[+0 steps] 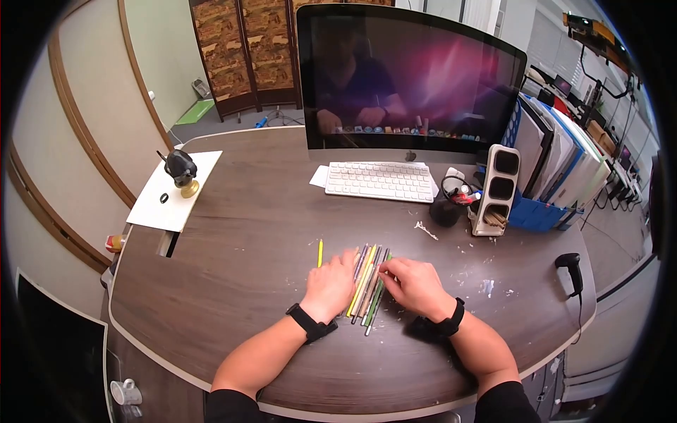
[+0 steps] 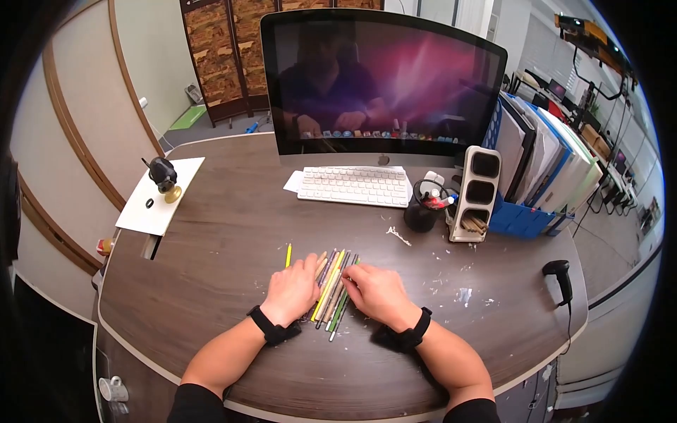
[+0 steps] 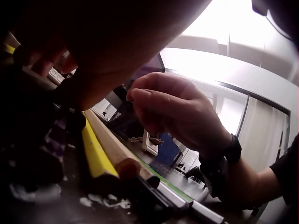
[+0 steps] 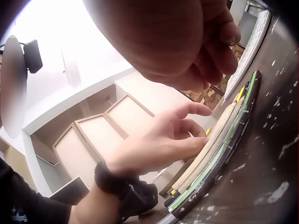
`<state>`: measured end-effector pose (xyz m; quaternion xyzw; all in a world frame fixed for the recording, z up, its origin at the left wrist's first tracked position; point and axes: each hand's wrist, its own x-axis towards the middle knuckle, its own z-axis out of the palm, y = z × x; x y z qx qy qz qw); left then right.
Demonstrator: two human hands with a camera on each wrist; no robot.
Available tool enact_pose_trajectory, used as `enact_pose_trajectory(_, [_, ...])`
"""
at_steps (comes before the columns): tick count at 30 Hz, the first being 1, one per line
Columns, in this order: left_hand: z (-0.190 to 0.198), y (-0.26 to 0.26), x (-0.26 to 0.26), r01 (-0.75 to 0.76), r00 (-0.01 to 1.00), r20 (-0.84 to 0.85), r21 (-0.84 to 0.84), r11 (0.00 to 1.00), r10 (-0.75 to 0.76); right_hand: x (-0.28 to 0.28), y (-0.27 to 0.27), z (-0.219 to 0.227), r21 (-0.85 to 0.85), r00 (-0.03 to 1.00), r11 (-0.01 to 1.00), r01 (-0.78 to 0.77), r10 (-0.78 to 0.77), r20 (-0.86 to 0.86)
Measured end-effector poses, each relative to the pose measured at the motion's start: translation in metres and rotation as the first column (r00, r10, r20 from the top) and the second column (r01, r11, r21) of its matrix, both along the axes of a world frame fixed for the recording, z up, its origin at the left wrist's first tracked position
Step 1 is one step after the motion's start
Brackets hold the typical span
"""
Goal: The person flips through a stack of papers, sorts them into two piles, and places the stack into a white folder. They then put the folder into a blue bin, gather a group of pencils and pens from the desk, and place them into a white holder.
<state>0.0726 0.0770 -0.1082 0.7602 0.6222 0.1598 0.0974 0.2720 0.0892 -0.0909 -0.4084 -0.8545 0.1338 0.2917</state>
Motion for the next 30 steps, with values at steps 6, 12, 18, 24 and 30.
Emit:
enact_pose_trajectory(6, [-0.008,0.001,-0.005,0.065,0.982,-0.180,0.078,0.995,-0.050,-0.001,0.000,-0.004,0.024,0.990,0.995,-0.100,0.097,0.106])
enact_pose_trajectory(12, [0.003,-0.002,-0.008,0.073,0.978,-0.198,0.007,0.997,-0.070,-0.007,-0.005,-0.003,0.037,0.939,0.957,-0.289,0.276,0.207])
enact_pose_trajectory(18, [-0.001,0.001,-0.007,0.065,0.979,-0.192,0.003,0.998,-0.063,-0.012,-0.004,-0.003,0.090,0.918,0.945,-0.313,0.277,0.285])
enact_pose_trajectory(24, [0.002,0.002,-0.013,0.103,0.978,-0.175,-0.065,0.993,-0.113,-0.018,0.000,-0.013,0.096,0.901,0.943,-0.320,0.271,0.339])
enact_pose_trajectory(30, [-0.003,0.004,-0.016,0.095,0.994,-0.043,-0.126,0.987,-0.101,-0.022,-0.002,-0.010,0.079,0.889,0.948,-0.308,0.257,0.379])
